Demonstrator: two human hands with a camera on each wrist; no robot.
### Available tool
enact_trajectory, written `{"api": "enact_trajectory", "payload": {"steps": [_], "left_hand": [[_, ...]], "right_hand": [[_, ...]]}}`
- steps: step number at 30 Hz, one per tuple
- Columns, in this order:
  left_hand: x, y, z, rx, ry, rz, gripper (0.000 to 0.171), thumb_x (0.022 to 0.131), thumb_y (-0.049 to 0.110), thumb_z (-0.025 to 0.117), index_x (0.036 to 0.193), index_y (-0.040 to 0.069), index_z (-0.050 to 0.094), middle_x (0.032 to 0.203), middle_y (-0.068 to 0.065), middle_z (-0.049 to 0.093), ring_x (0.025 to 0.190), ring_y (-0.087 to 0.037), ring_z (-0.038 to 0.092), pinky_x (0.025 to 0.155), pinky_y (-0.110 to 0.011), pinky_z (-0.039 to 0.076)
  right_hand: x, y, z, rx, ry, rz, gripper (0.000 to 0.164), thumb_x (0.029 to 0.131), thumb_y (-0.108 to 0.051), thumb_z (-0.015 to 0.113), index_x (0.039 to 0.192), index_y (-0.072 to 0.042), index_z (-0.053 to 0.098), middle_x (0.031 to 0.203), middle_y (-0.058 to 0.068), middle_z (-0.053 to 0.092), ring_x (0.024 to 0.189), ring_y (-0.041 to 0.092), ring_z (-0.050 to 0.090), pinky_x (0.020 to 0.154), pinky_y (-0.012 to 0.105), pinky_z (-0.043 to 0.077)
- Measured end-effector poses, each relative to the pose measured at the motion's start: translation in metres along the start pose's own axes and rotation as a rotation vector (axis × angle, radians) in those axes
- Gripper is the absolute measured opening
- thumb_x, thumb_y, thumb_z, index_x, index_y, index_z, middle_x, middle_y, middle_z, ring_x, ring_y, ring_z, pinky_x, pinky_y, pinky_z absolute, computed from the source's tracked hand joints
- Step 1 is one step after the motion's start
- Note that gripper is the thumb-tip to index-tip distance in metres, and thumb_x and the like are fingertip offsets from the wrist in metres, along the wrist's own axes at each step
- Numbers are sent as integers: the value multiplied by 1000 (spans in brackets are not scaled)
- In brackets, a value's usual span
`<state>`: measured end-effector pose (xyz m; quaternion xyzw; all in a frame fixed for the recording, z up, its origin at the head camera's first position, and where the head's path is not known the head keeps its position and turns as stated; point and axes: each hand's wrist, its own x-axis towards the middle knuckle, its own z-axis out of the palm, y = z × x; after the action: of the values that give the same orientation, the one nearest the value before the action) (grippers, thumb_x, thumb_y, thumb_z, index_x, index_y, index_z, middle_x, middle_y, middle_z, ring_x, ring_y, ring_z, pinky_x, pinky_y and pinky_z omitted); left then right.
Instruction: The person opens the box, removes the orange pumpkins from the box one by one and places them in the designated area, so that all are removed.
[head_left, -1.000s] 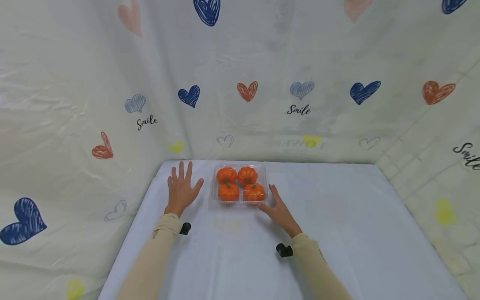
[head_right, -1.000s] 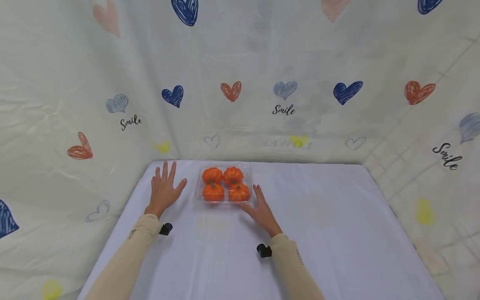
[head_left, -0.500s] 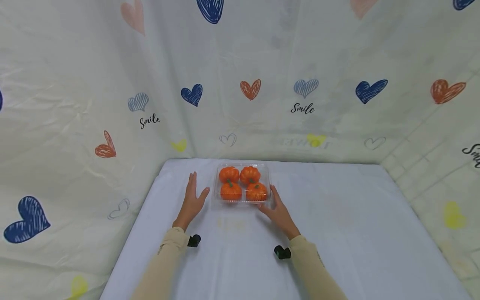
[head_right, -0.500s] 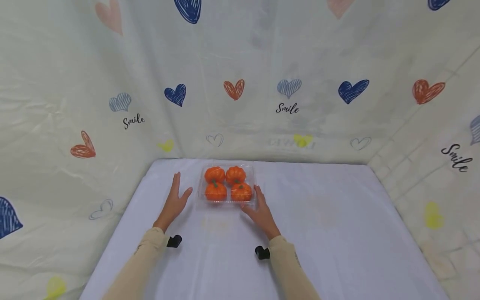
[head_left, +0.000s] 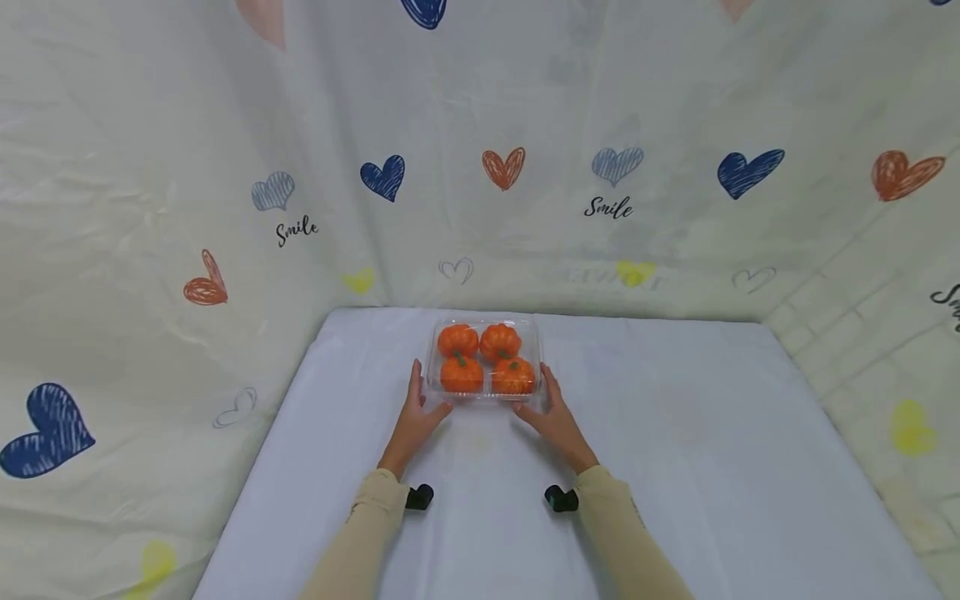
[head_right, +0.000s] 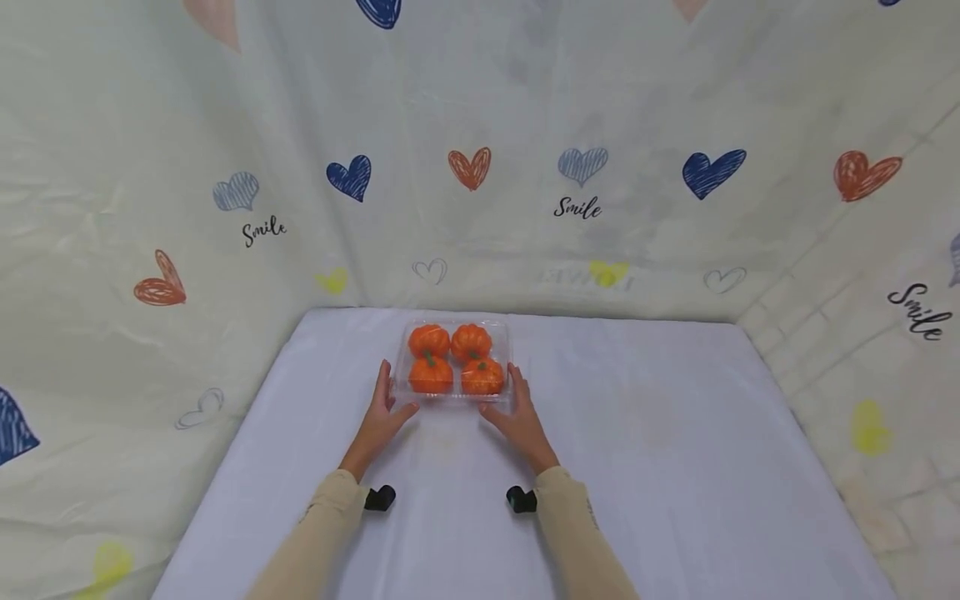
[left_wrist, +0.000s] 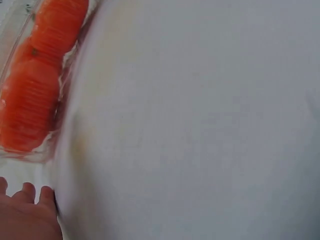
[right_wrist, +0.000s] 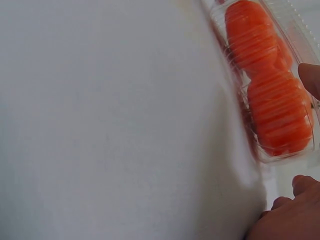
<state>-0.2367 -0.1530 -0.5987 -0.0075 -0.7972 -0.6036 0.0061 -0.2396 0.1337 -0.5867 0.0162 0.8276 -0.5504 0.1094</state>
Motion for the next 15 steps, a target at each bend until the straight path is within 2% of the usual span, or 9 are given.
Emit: {"api": "enact_trajectory", "payload": {"steps": [6,15], "left_hand": [[-3,0,12,12,44,-47,100,101,29,76,174,17,9,179,-10,13,160,-38,23,127,-56,26],[-5,2,23,-27,132,-52,94,102,32,75,174,19,15,178,-10,18,159,-37,26,126,-55,27]], "right_hand": [[1,3,4,4,10,-8,100,99,-45,75,173,-32,10,180,10,4,163,42,3,123,73,12],[2,0,8,18,45,-57,100,99,-38,77,173,-24,12,180,12,6,164,40,0,125,69,10]]}}
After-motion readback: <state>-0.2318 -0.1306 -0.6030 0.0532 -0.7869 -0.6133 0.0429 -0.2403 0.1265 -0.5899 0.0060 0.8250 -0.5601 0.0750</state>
